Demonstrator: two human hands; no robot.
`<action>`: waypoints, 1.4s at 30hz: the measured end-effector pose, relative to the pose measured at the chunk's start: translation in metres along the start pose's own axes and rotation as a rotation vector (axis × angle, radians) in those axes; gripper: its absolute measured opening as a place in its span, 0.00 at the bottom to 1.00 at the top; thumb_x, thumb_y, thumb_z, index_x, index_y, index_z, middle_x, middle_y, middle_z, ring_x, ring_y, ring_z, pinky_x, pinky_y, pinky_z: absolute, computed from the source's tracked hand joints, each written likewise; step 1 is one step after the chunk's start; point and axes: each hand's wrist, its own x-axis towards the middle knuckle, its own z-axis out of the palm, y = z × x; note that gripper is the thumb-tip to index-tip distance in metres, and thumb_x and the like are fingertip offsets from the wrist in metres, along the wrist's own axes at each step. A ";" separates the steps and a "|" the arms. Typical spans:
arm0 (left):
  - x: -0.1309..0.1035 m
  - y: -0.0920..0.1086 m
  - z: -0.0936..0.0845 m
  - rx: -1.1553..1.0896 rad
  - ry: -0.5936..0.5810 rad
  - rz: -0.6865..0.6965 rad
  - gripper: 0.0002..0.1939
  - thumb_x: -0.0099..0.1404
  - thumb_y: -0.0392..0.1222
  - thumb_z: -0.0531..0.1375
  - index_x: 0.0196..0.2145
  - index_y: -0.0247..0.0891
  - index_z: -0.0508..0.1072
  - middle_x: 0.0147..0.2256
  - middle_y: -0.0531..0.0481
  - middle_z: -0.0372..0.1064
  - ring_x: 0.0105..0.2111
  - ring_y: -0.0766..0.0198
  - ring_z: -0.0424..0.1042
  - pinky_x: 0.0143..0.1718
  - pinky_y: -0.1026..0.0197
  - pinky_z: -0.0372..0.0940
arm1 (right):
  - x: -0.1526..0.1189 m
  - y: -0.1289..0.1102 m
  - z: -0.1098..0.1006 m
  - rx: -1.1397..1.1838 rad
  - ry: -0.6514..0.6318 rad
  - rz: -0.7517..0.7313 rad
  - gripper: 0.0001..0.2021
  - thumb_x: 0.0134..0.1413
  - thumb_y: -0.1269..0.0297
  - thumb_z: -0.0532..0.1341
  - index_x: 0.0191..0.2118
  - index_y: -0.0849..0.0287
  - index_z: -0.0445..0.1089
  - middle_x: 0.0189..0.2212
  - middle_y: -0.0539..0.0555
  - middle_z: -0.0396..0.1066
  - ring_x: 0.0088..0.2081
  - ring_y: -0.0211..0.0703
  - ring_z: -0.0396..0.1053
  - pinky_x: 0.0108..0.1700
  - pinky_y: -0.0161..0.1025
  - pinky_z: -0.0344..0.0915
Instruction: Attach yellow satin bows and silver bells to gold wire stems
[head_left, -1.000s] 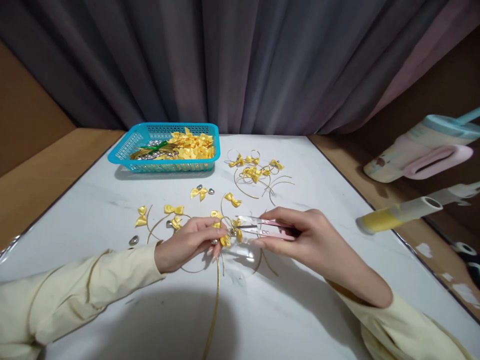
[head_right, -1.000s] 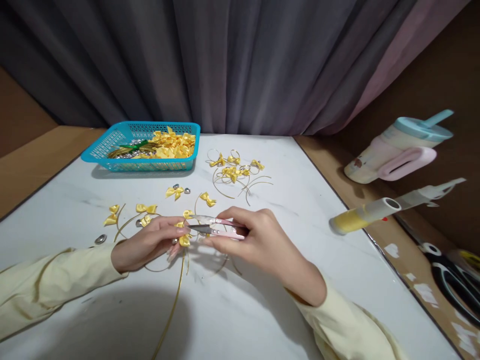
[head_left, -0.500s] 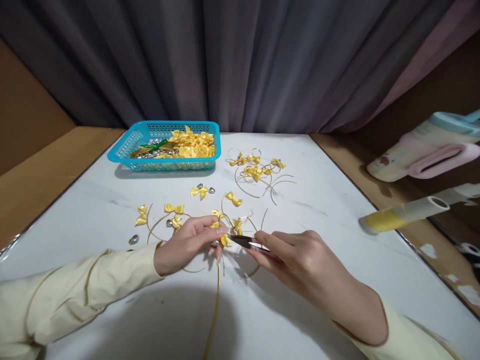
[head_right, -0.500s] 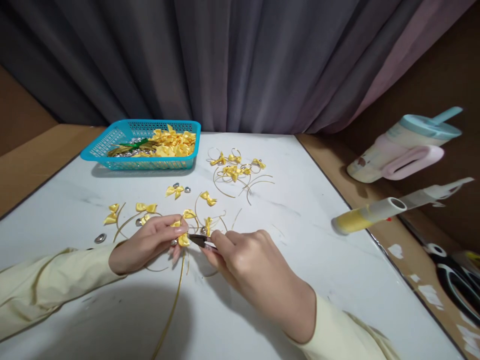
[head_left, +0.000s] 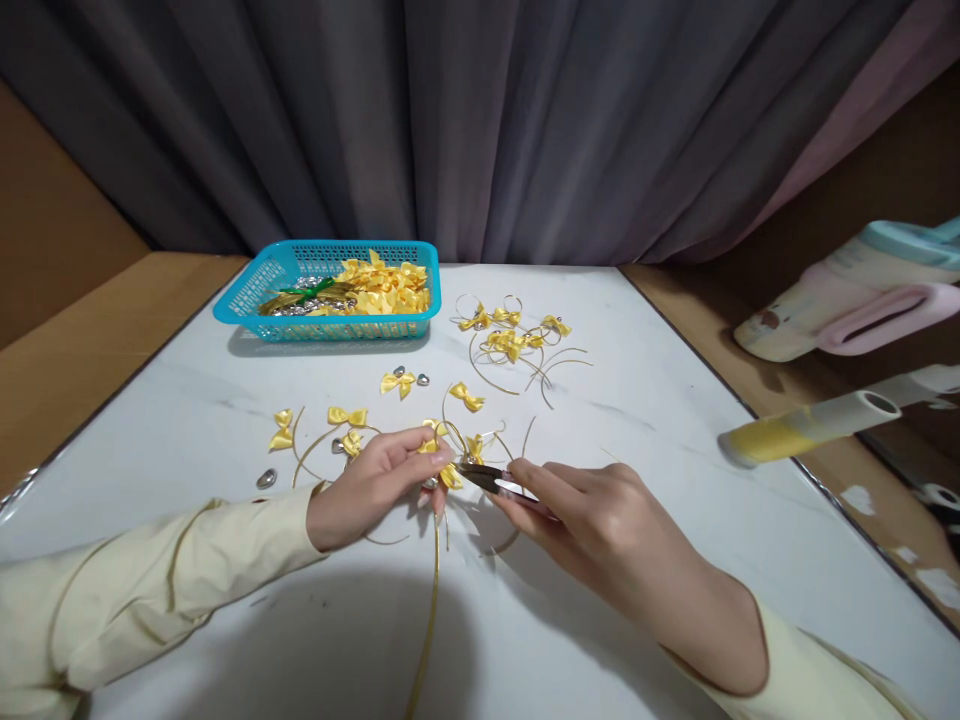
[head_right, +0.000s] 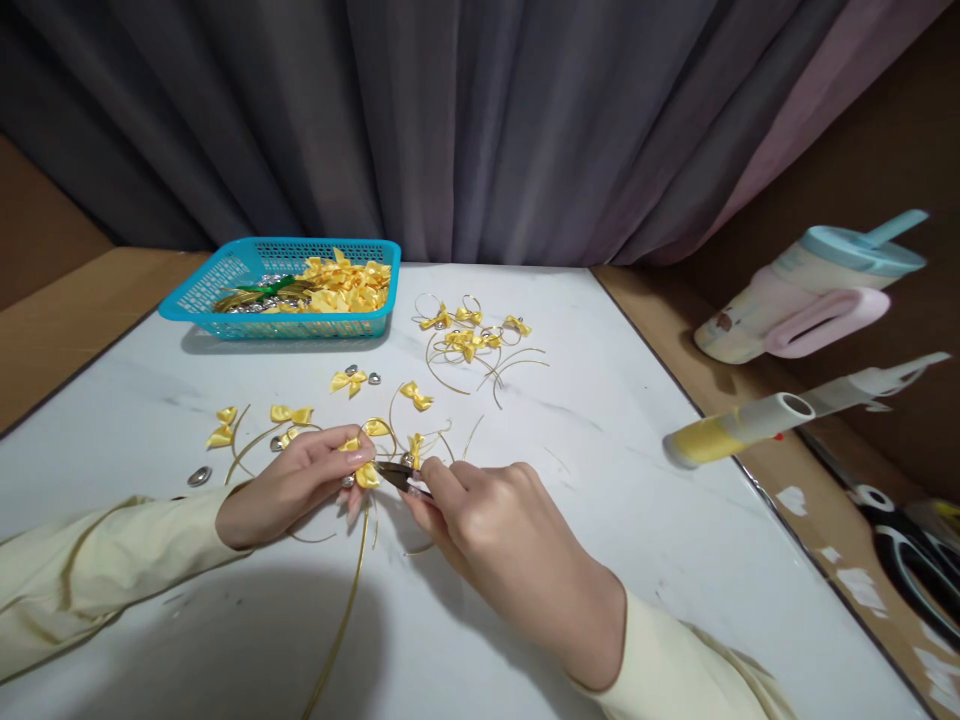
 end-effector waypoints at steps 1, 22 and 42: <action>0.000 0.000 0.000 -0.005 0.001 0.004 0.12 0.62 0.47 0.59 0.27 0.35 0.67 0.18 0.54 0.67 0.19 0.70 0.64 0.24 0.66 0.55 | 0.000 0.000 0.000 -0.001 -0.001 0.003 0.13 0.62 0.67 0.50 0.28 0.62 0.65 0.15 0.46 0.59 0.15 0.33 0.52 0.20 0.36 0.42; 0.003 0.002 0.003 -0.113 0.032 -0.004 0.12 0.60 0.45 0.60 0.25 0.34 0.67 0.18 0.53 0.67 0.20 0.69 0.63 0.25 0.65 0.57 | 0.001 -0.007 0.005 0.013 0.058 0.050 0.14 0.63 0.65 0.49 0.29 0.62 0.65 0.15 0.47 0.60 0.15 0.32 0.52 0.19 0.34 0.44; 0.003 0.002 0.002 -0.162 0.026 -0.021 0.11 0.63 0.43 0.57 0.26 0.34 0.69 0.21 0.52 0.67 0.23 0.67 0.63 0.27 0.64 0.58 | 0.000 -0.012 0.018 -0.004 0.143 0.101 0.13 0.63 0.65 0.51 0.34 0.67 0.69 0.16 0.48 0.63 0.14 0.34 0.54 0.18 0.34 0.47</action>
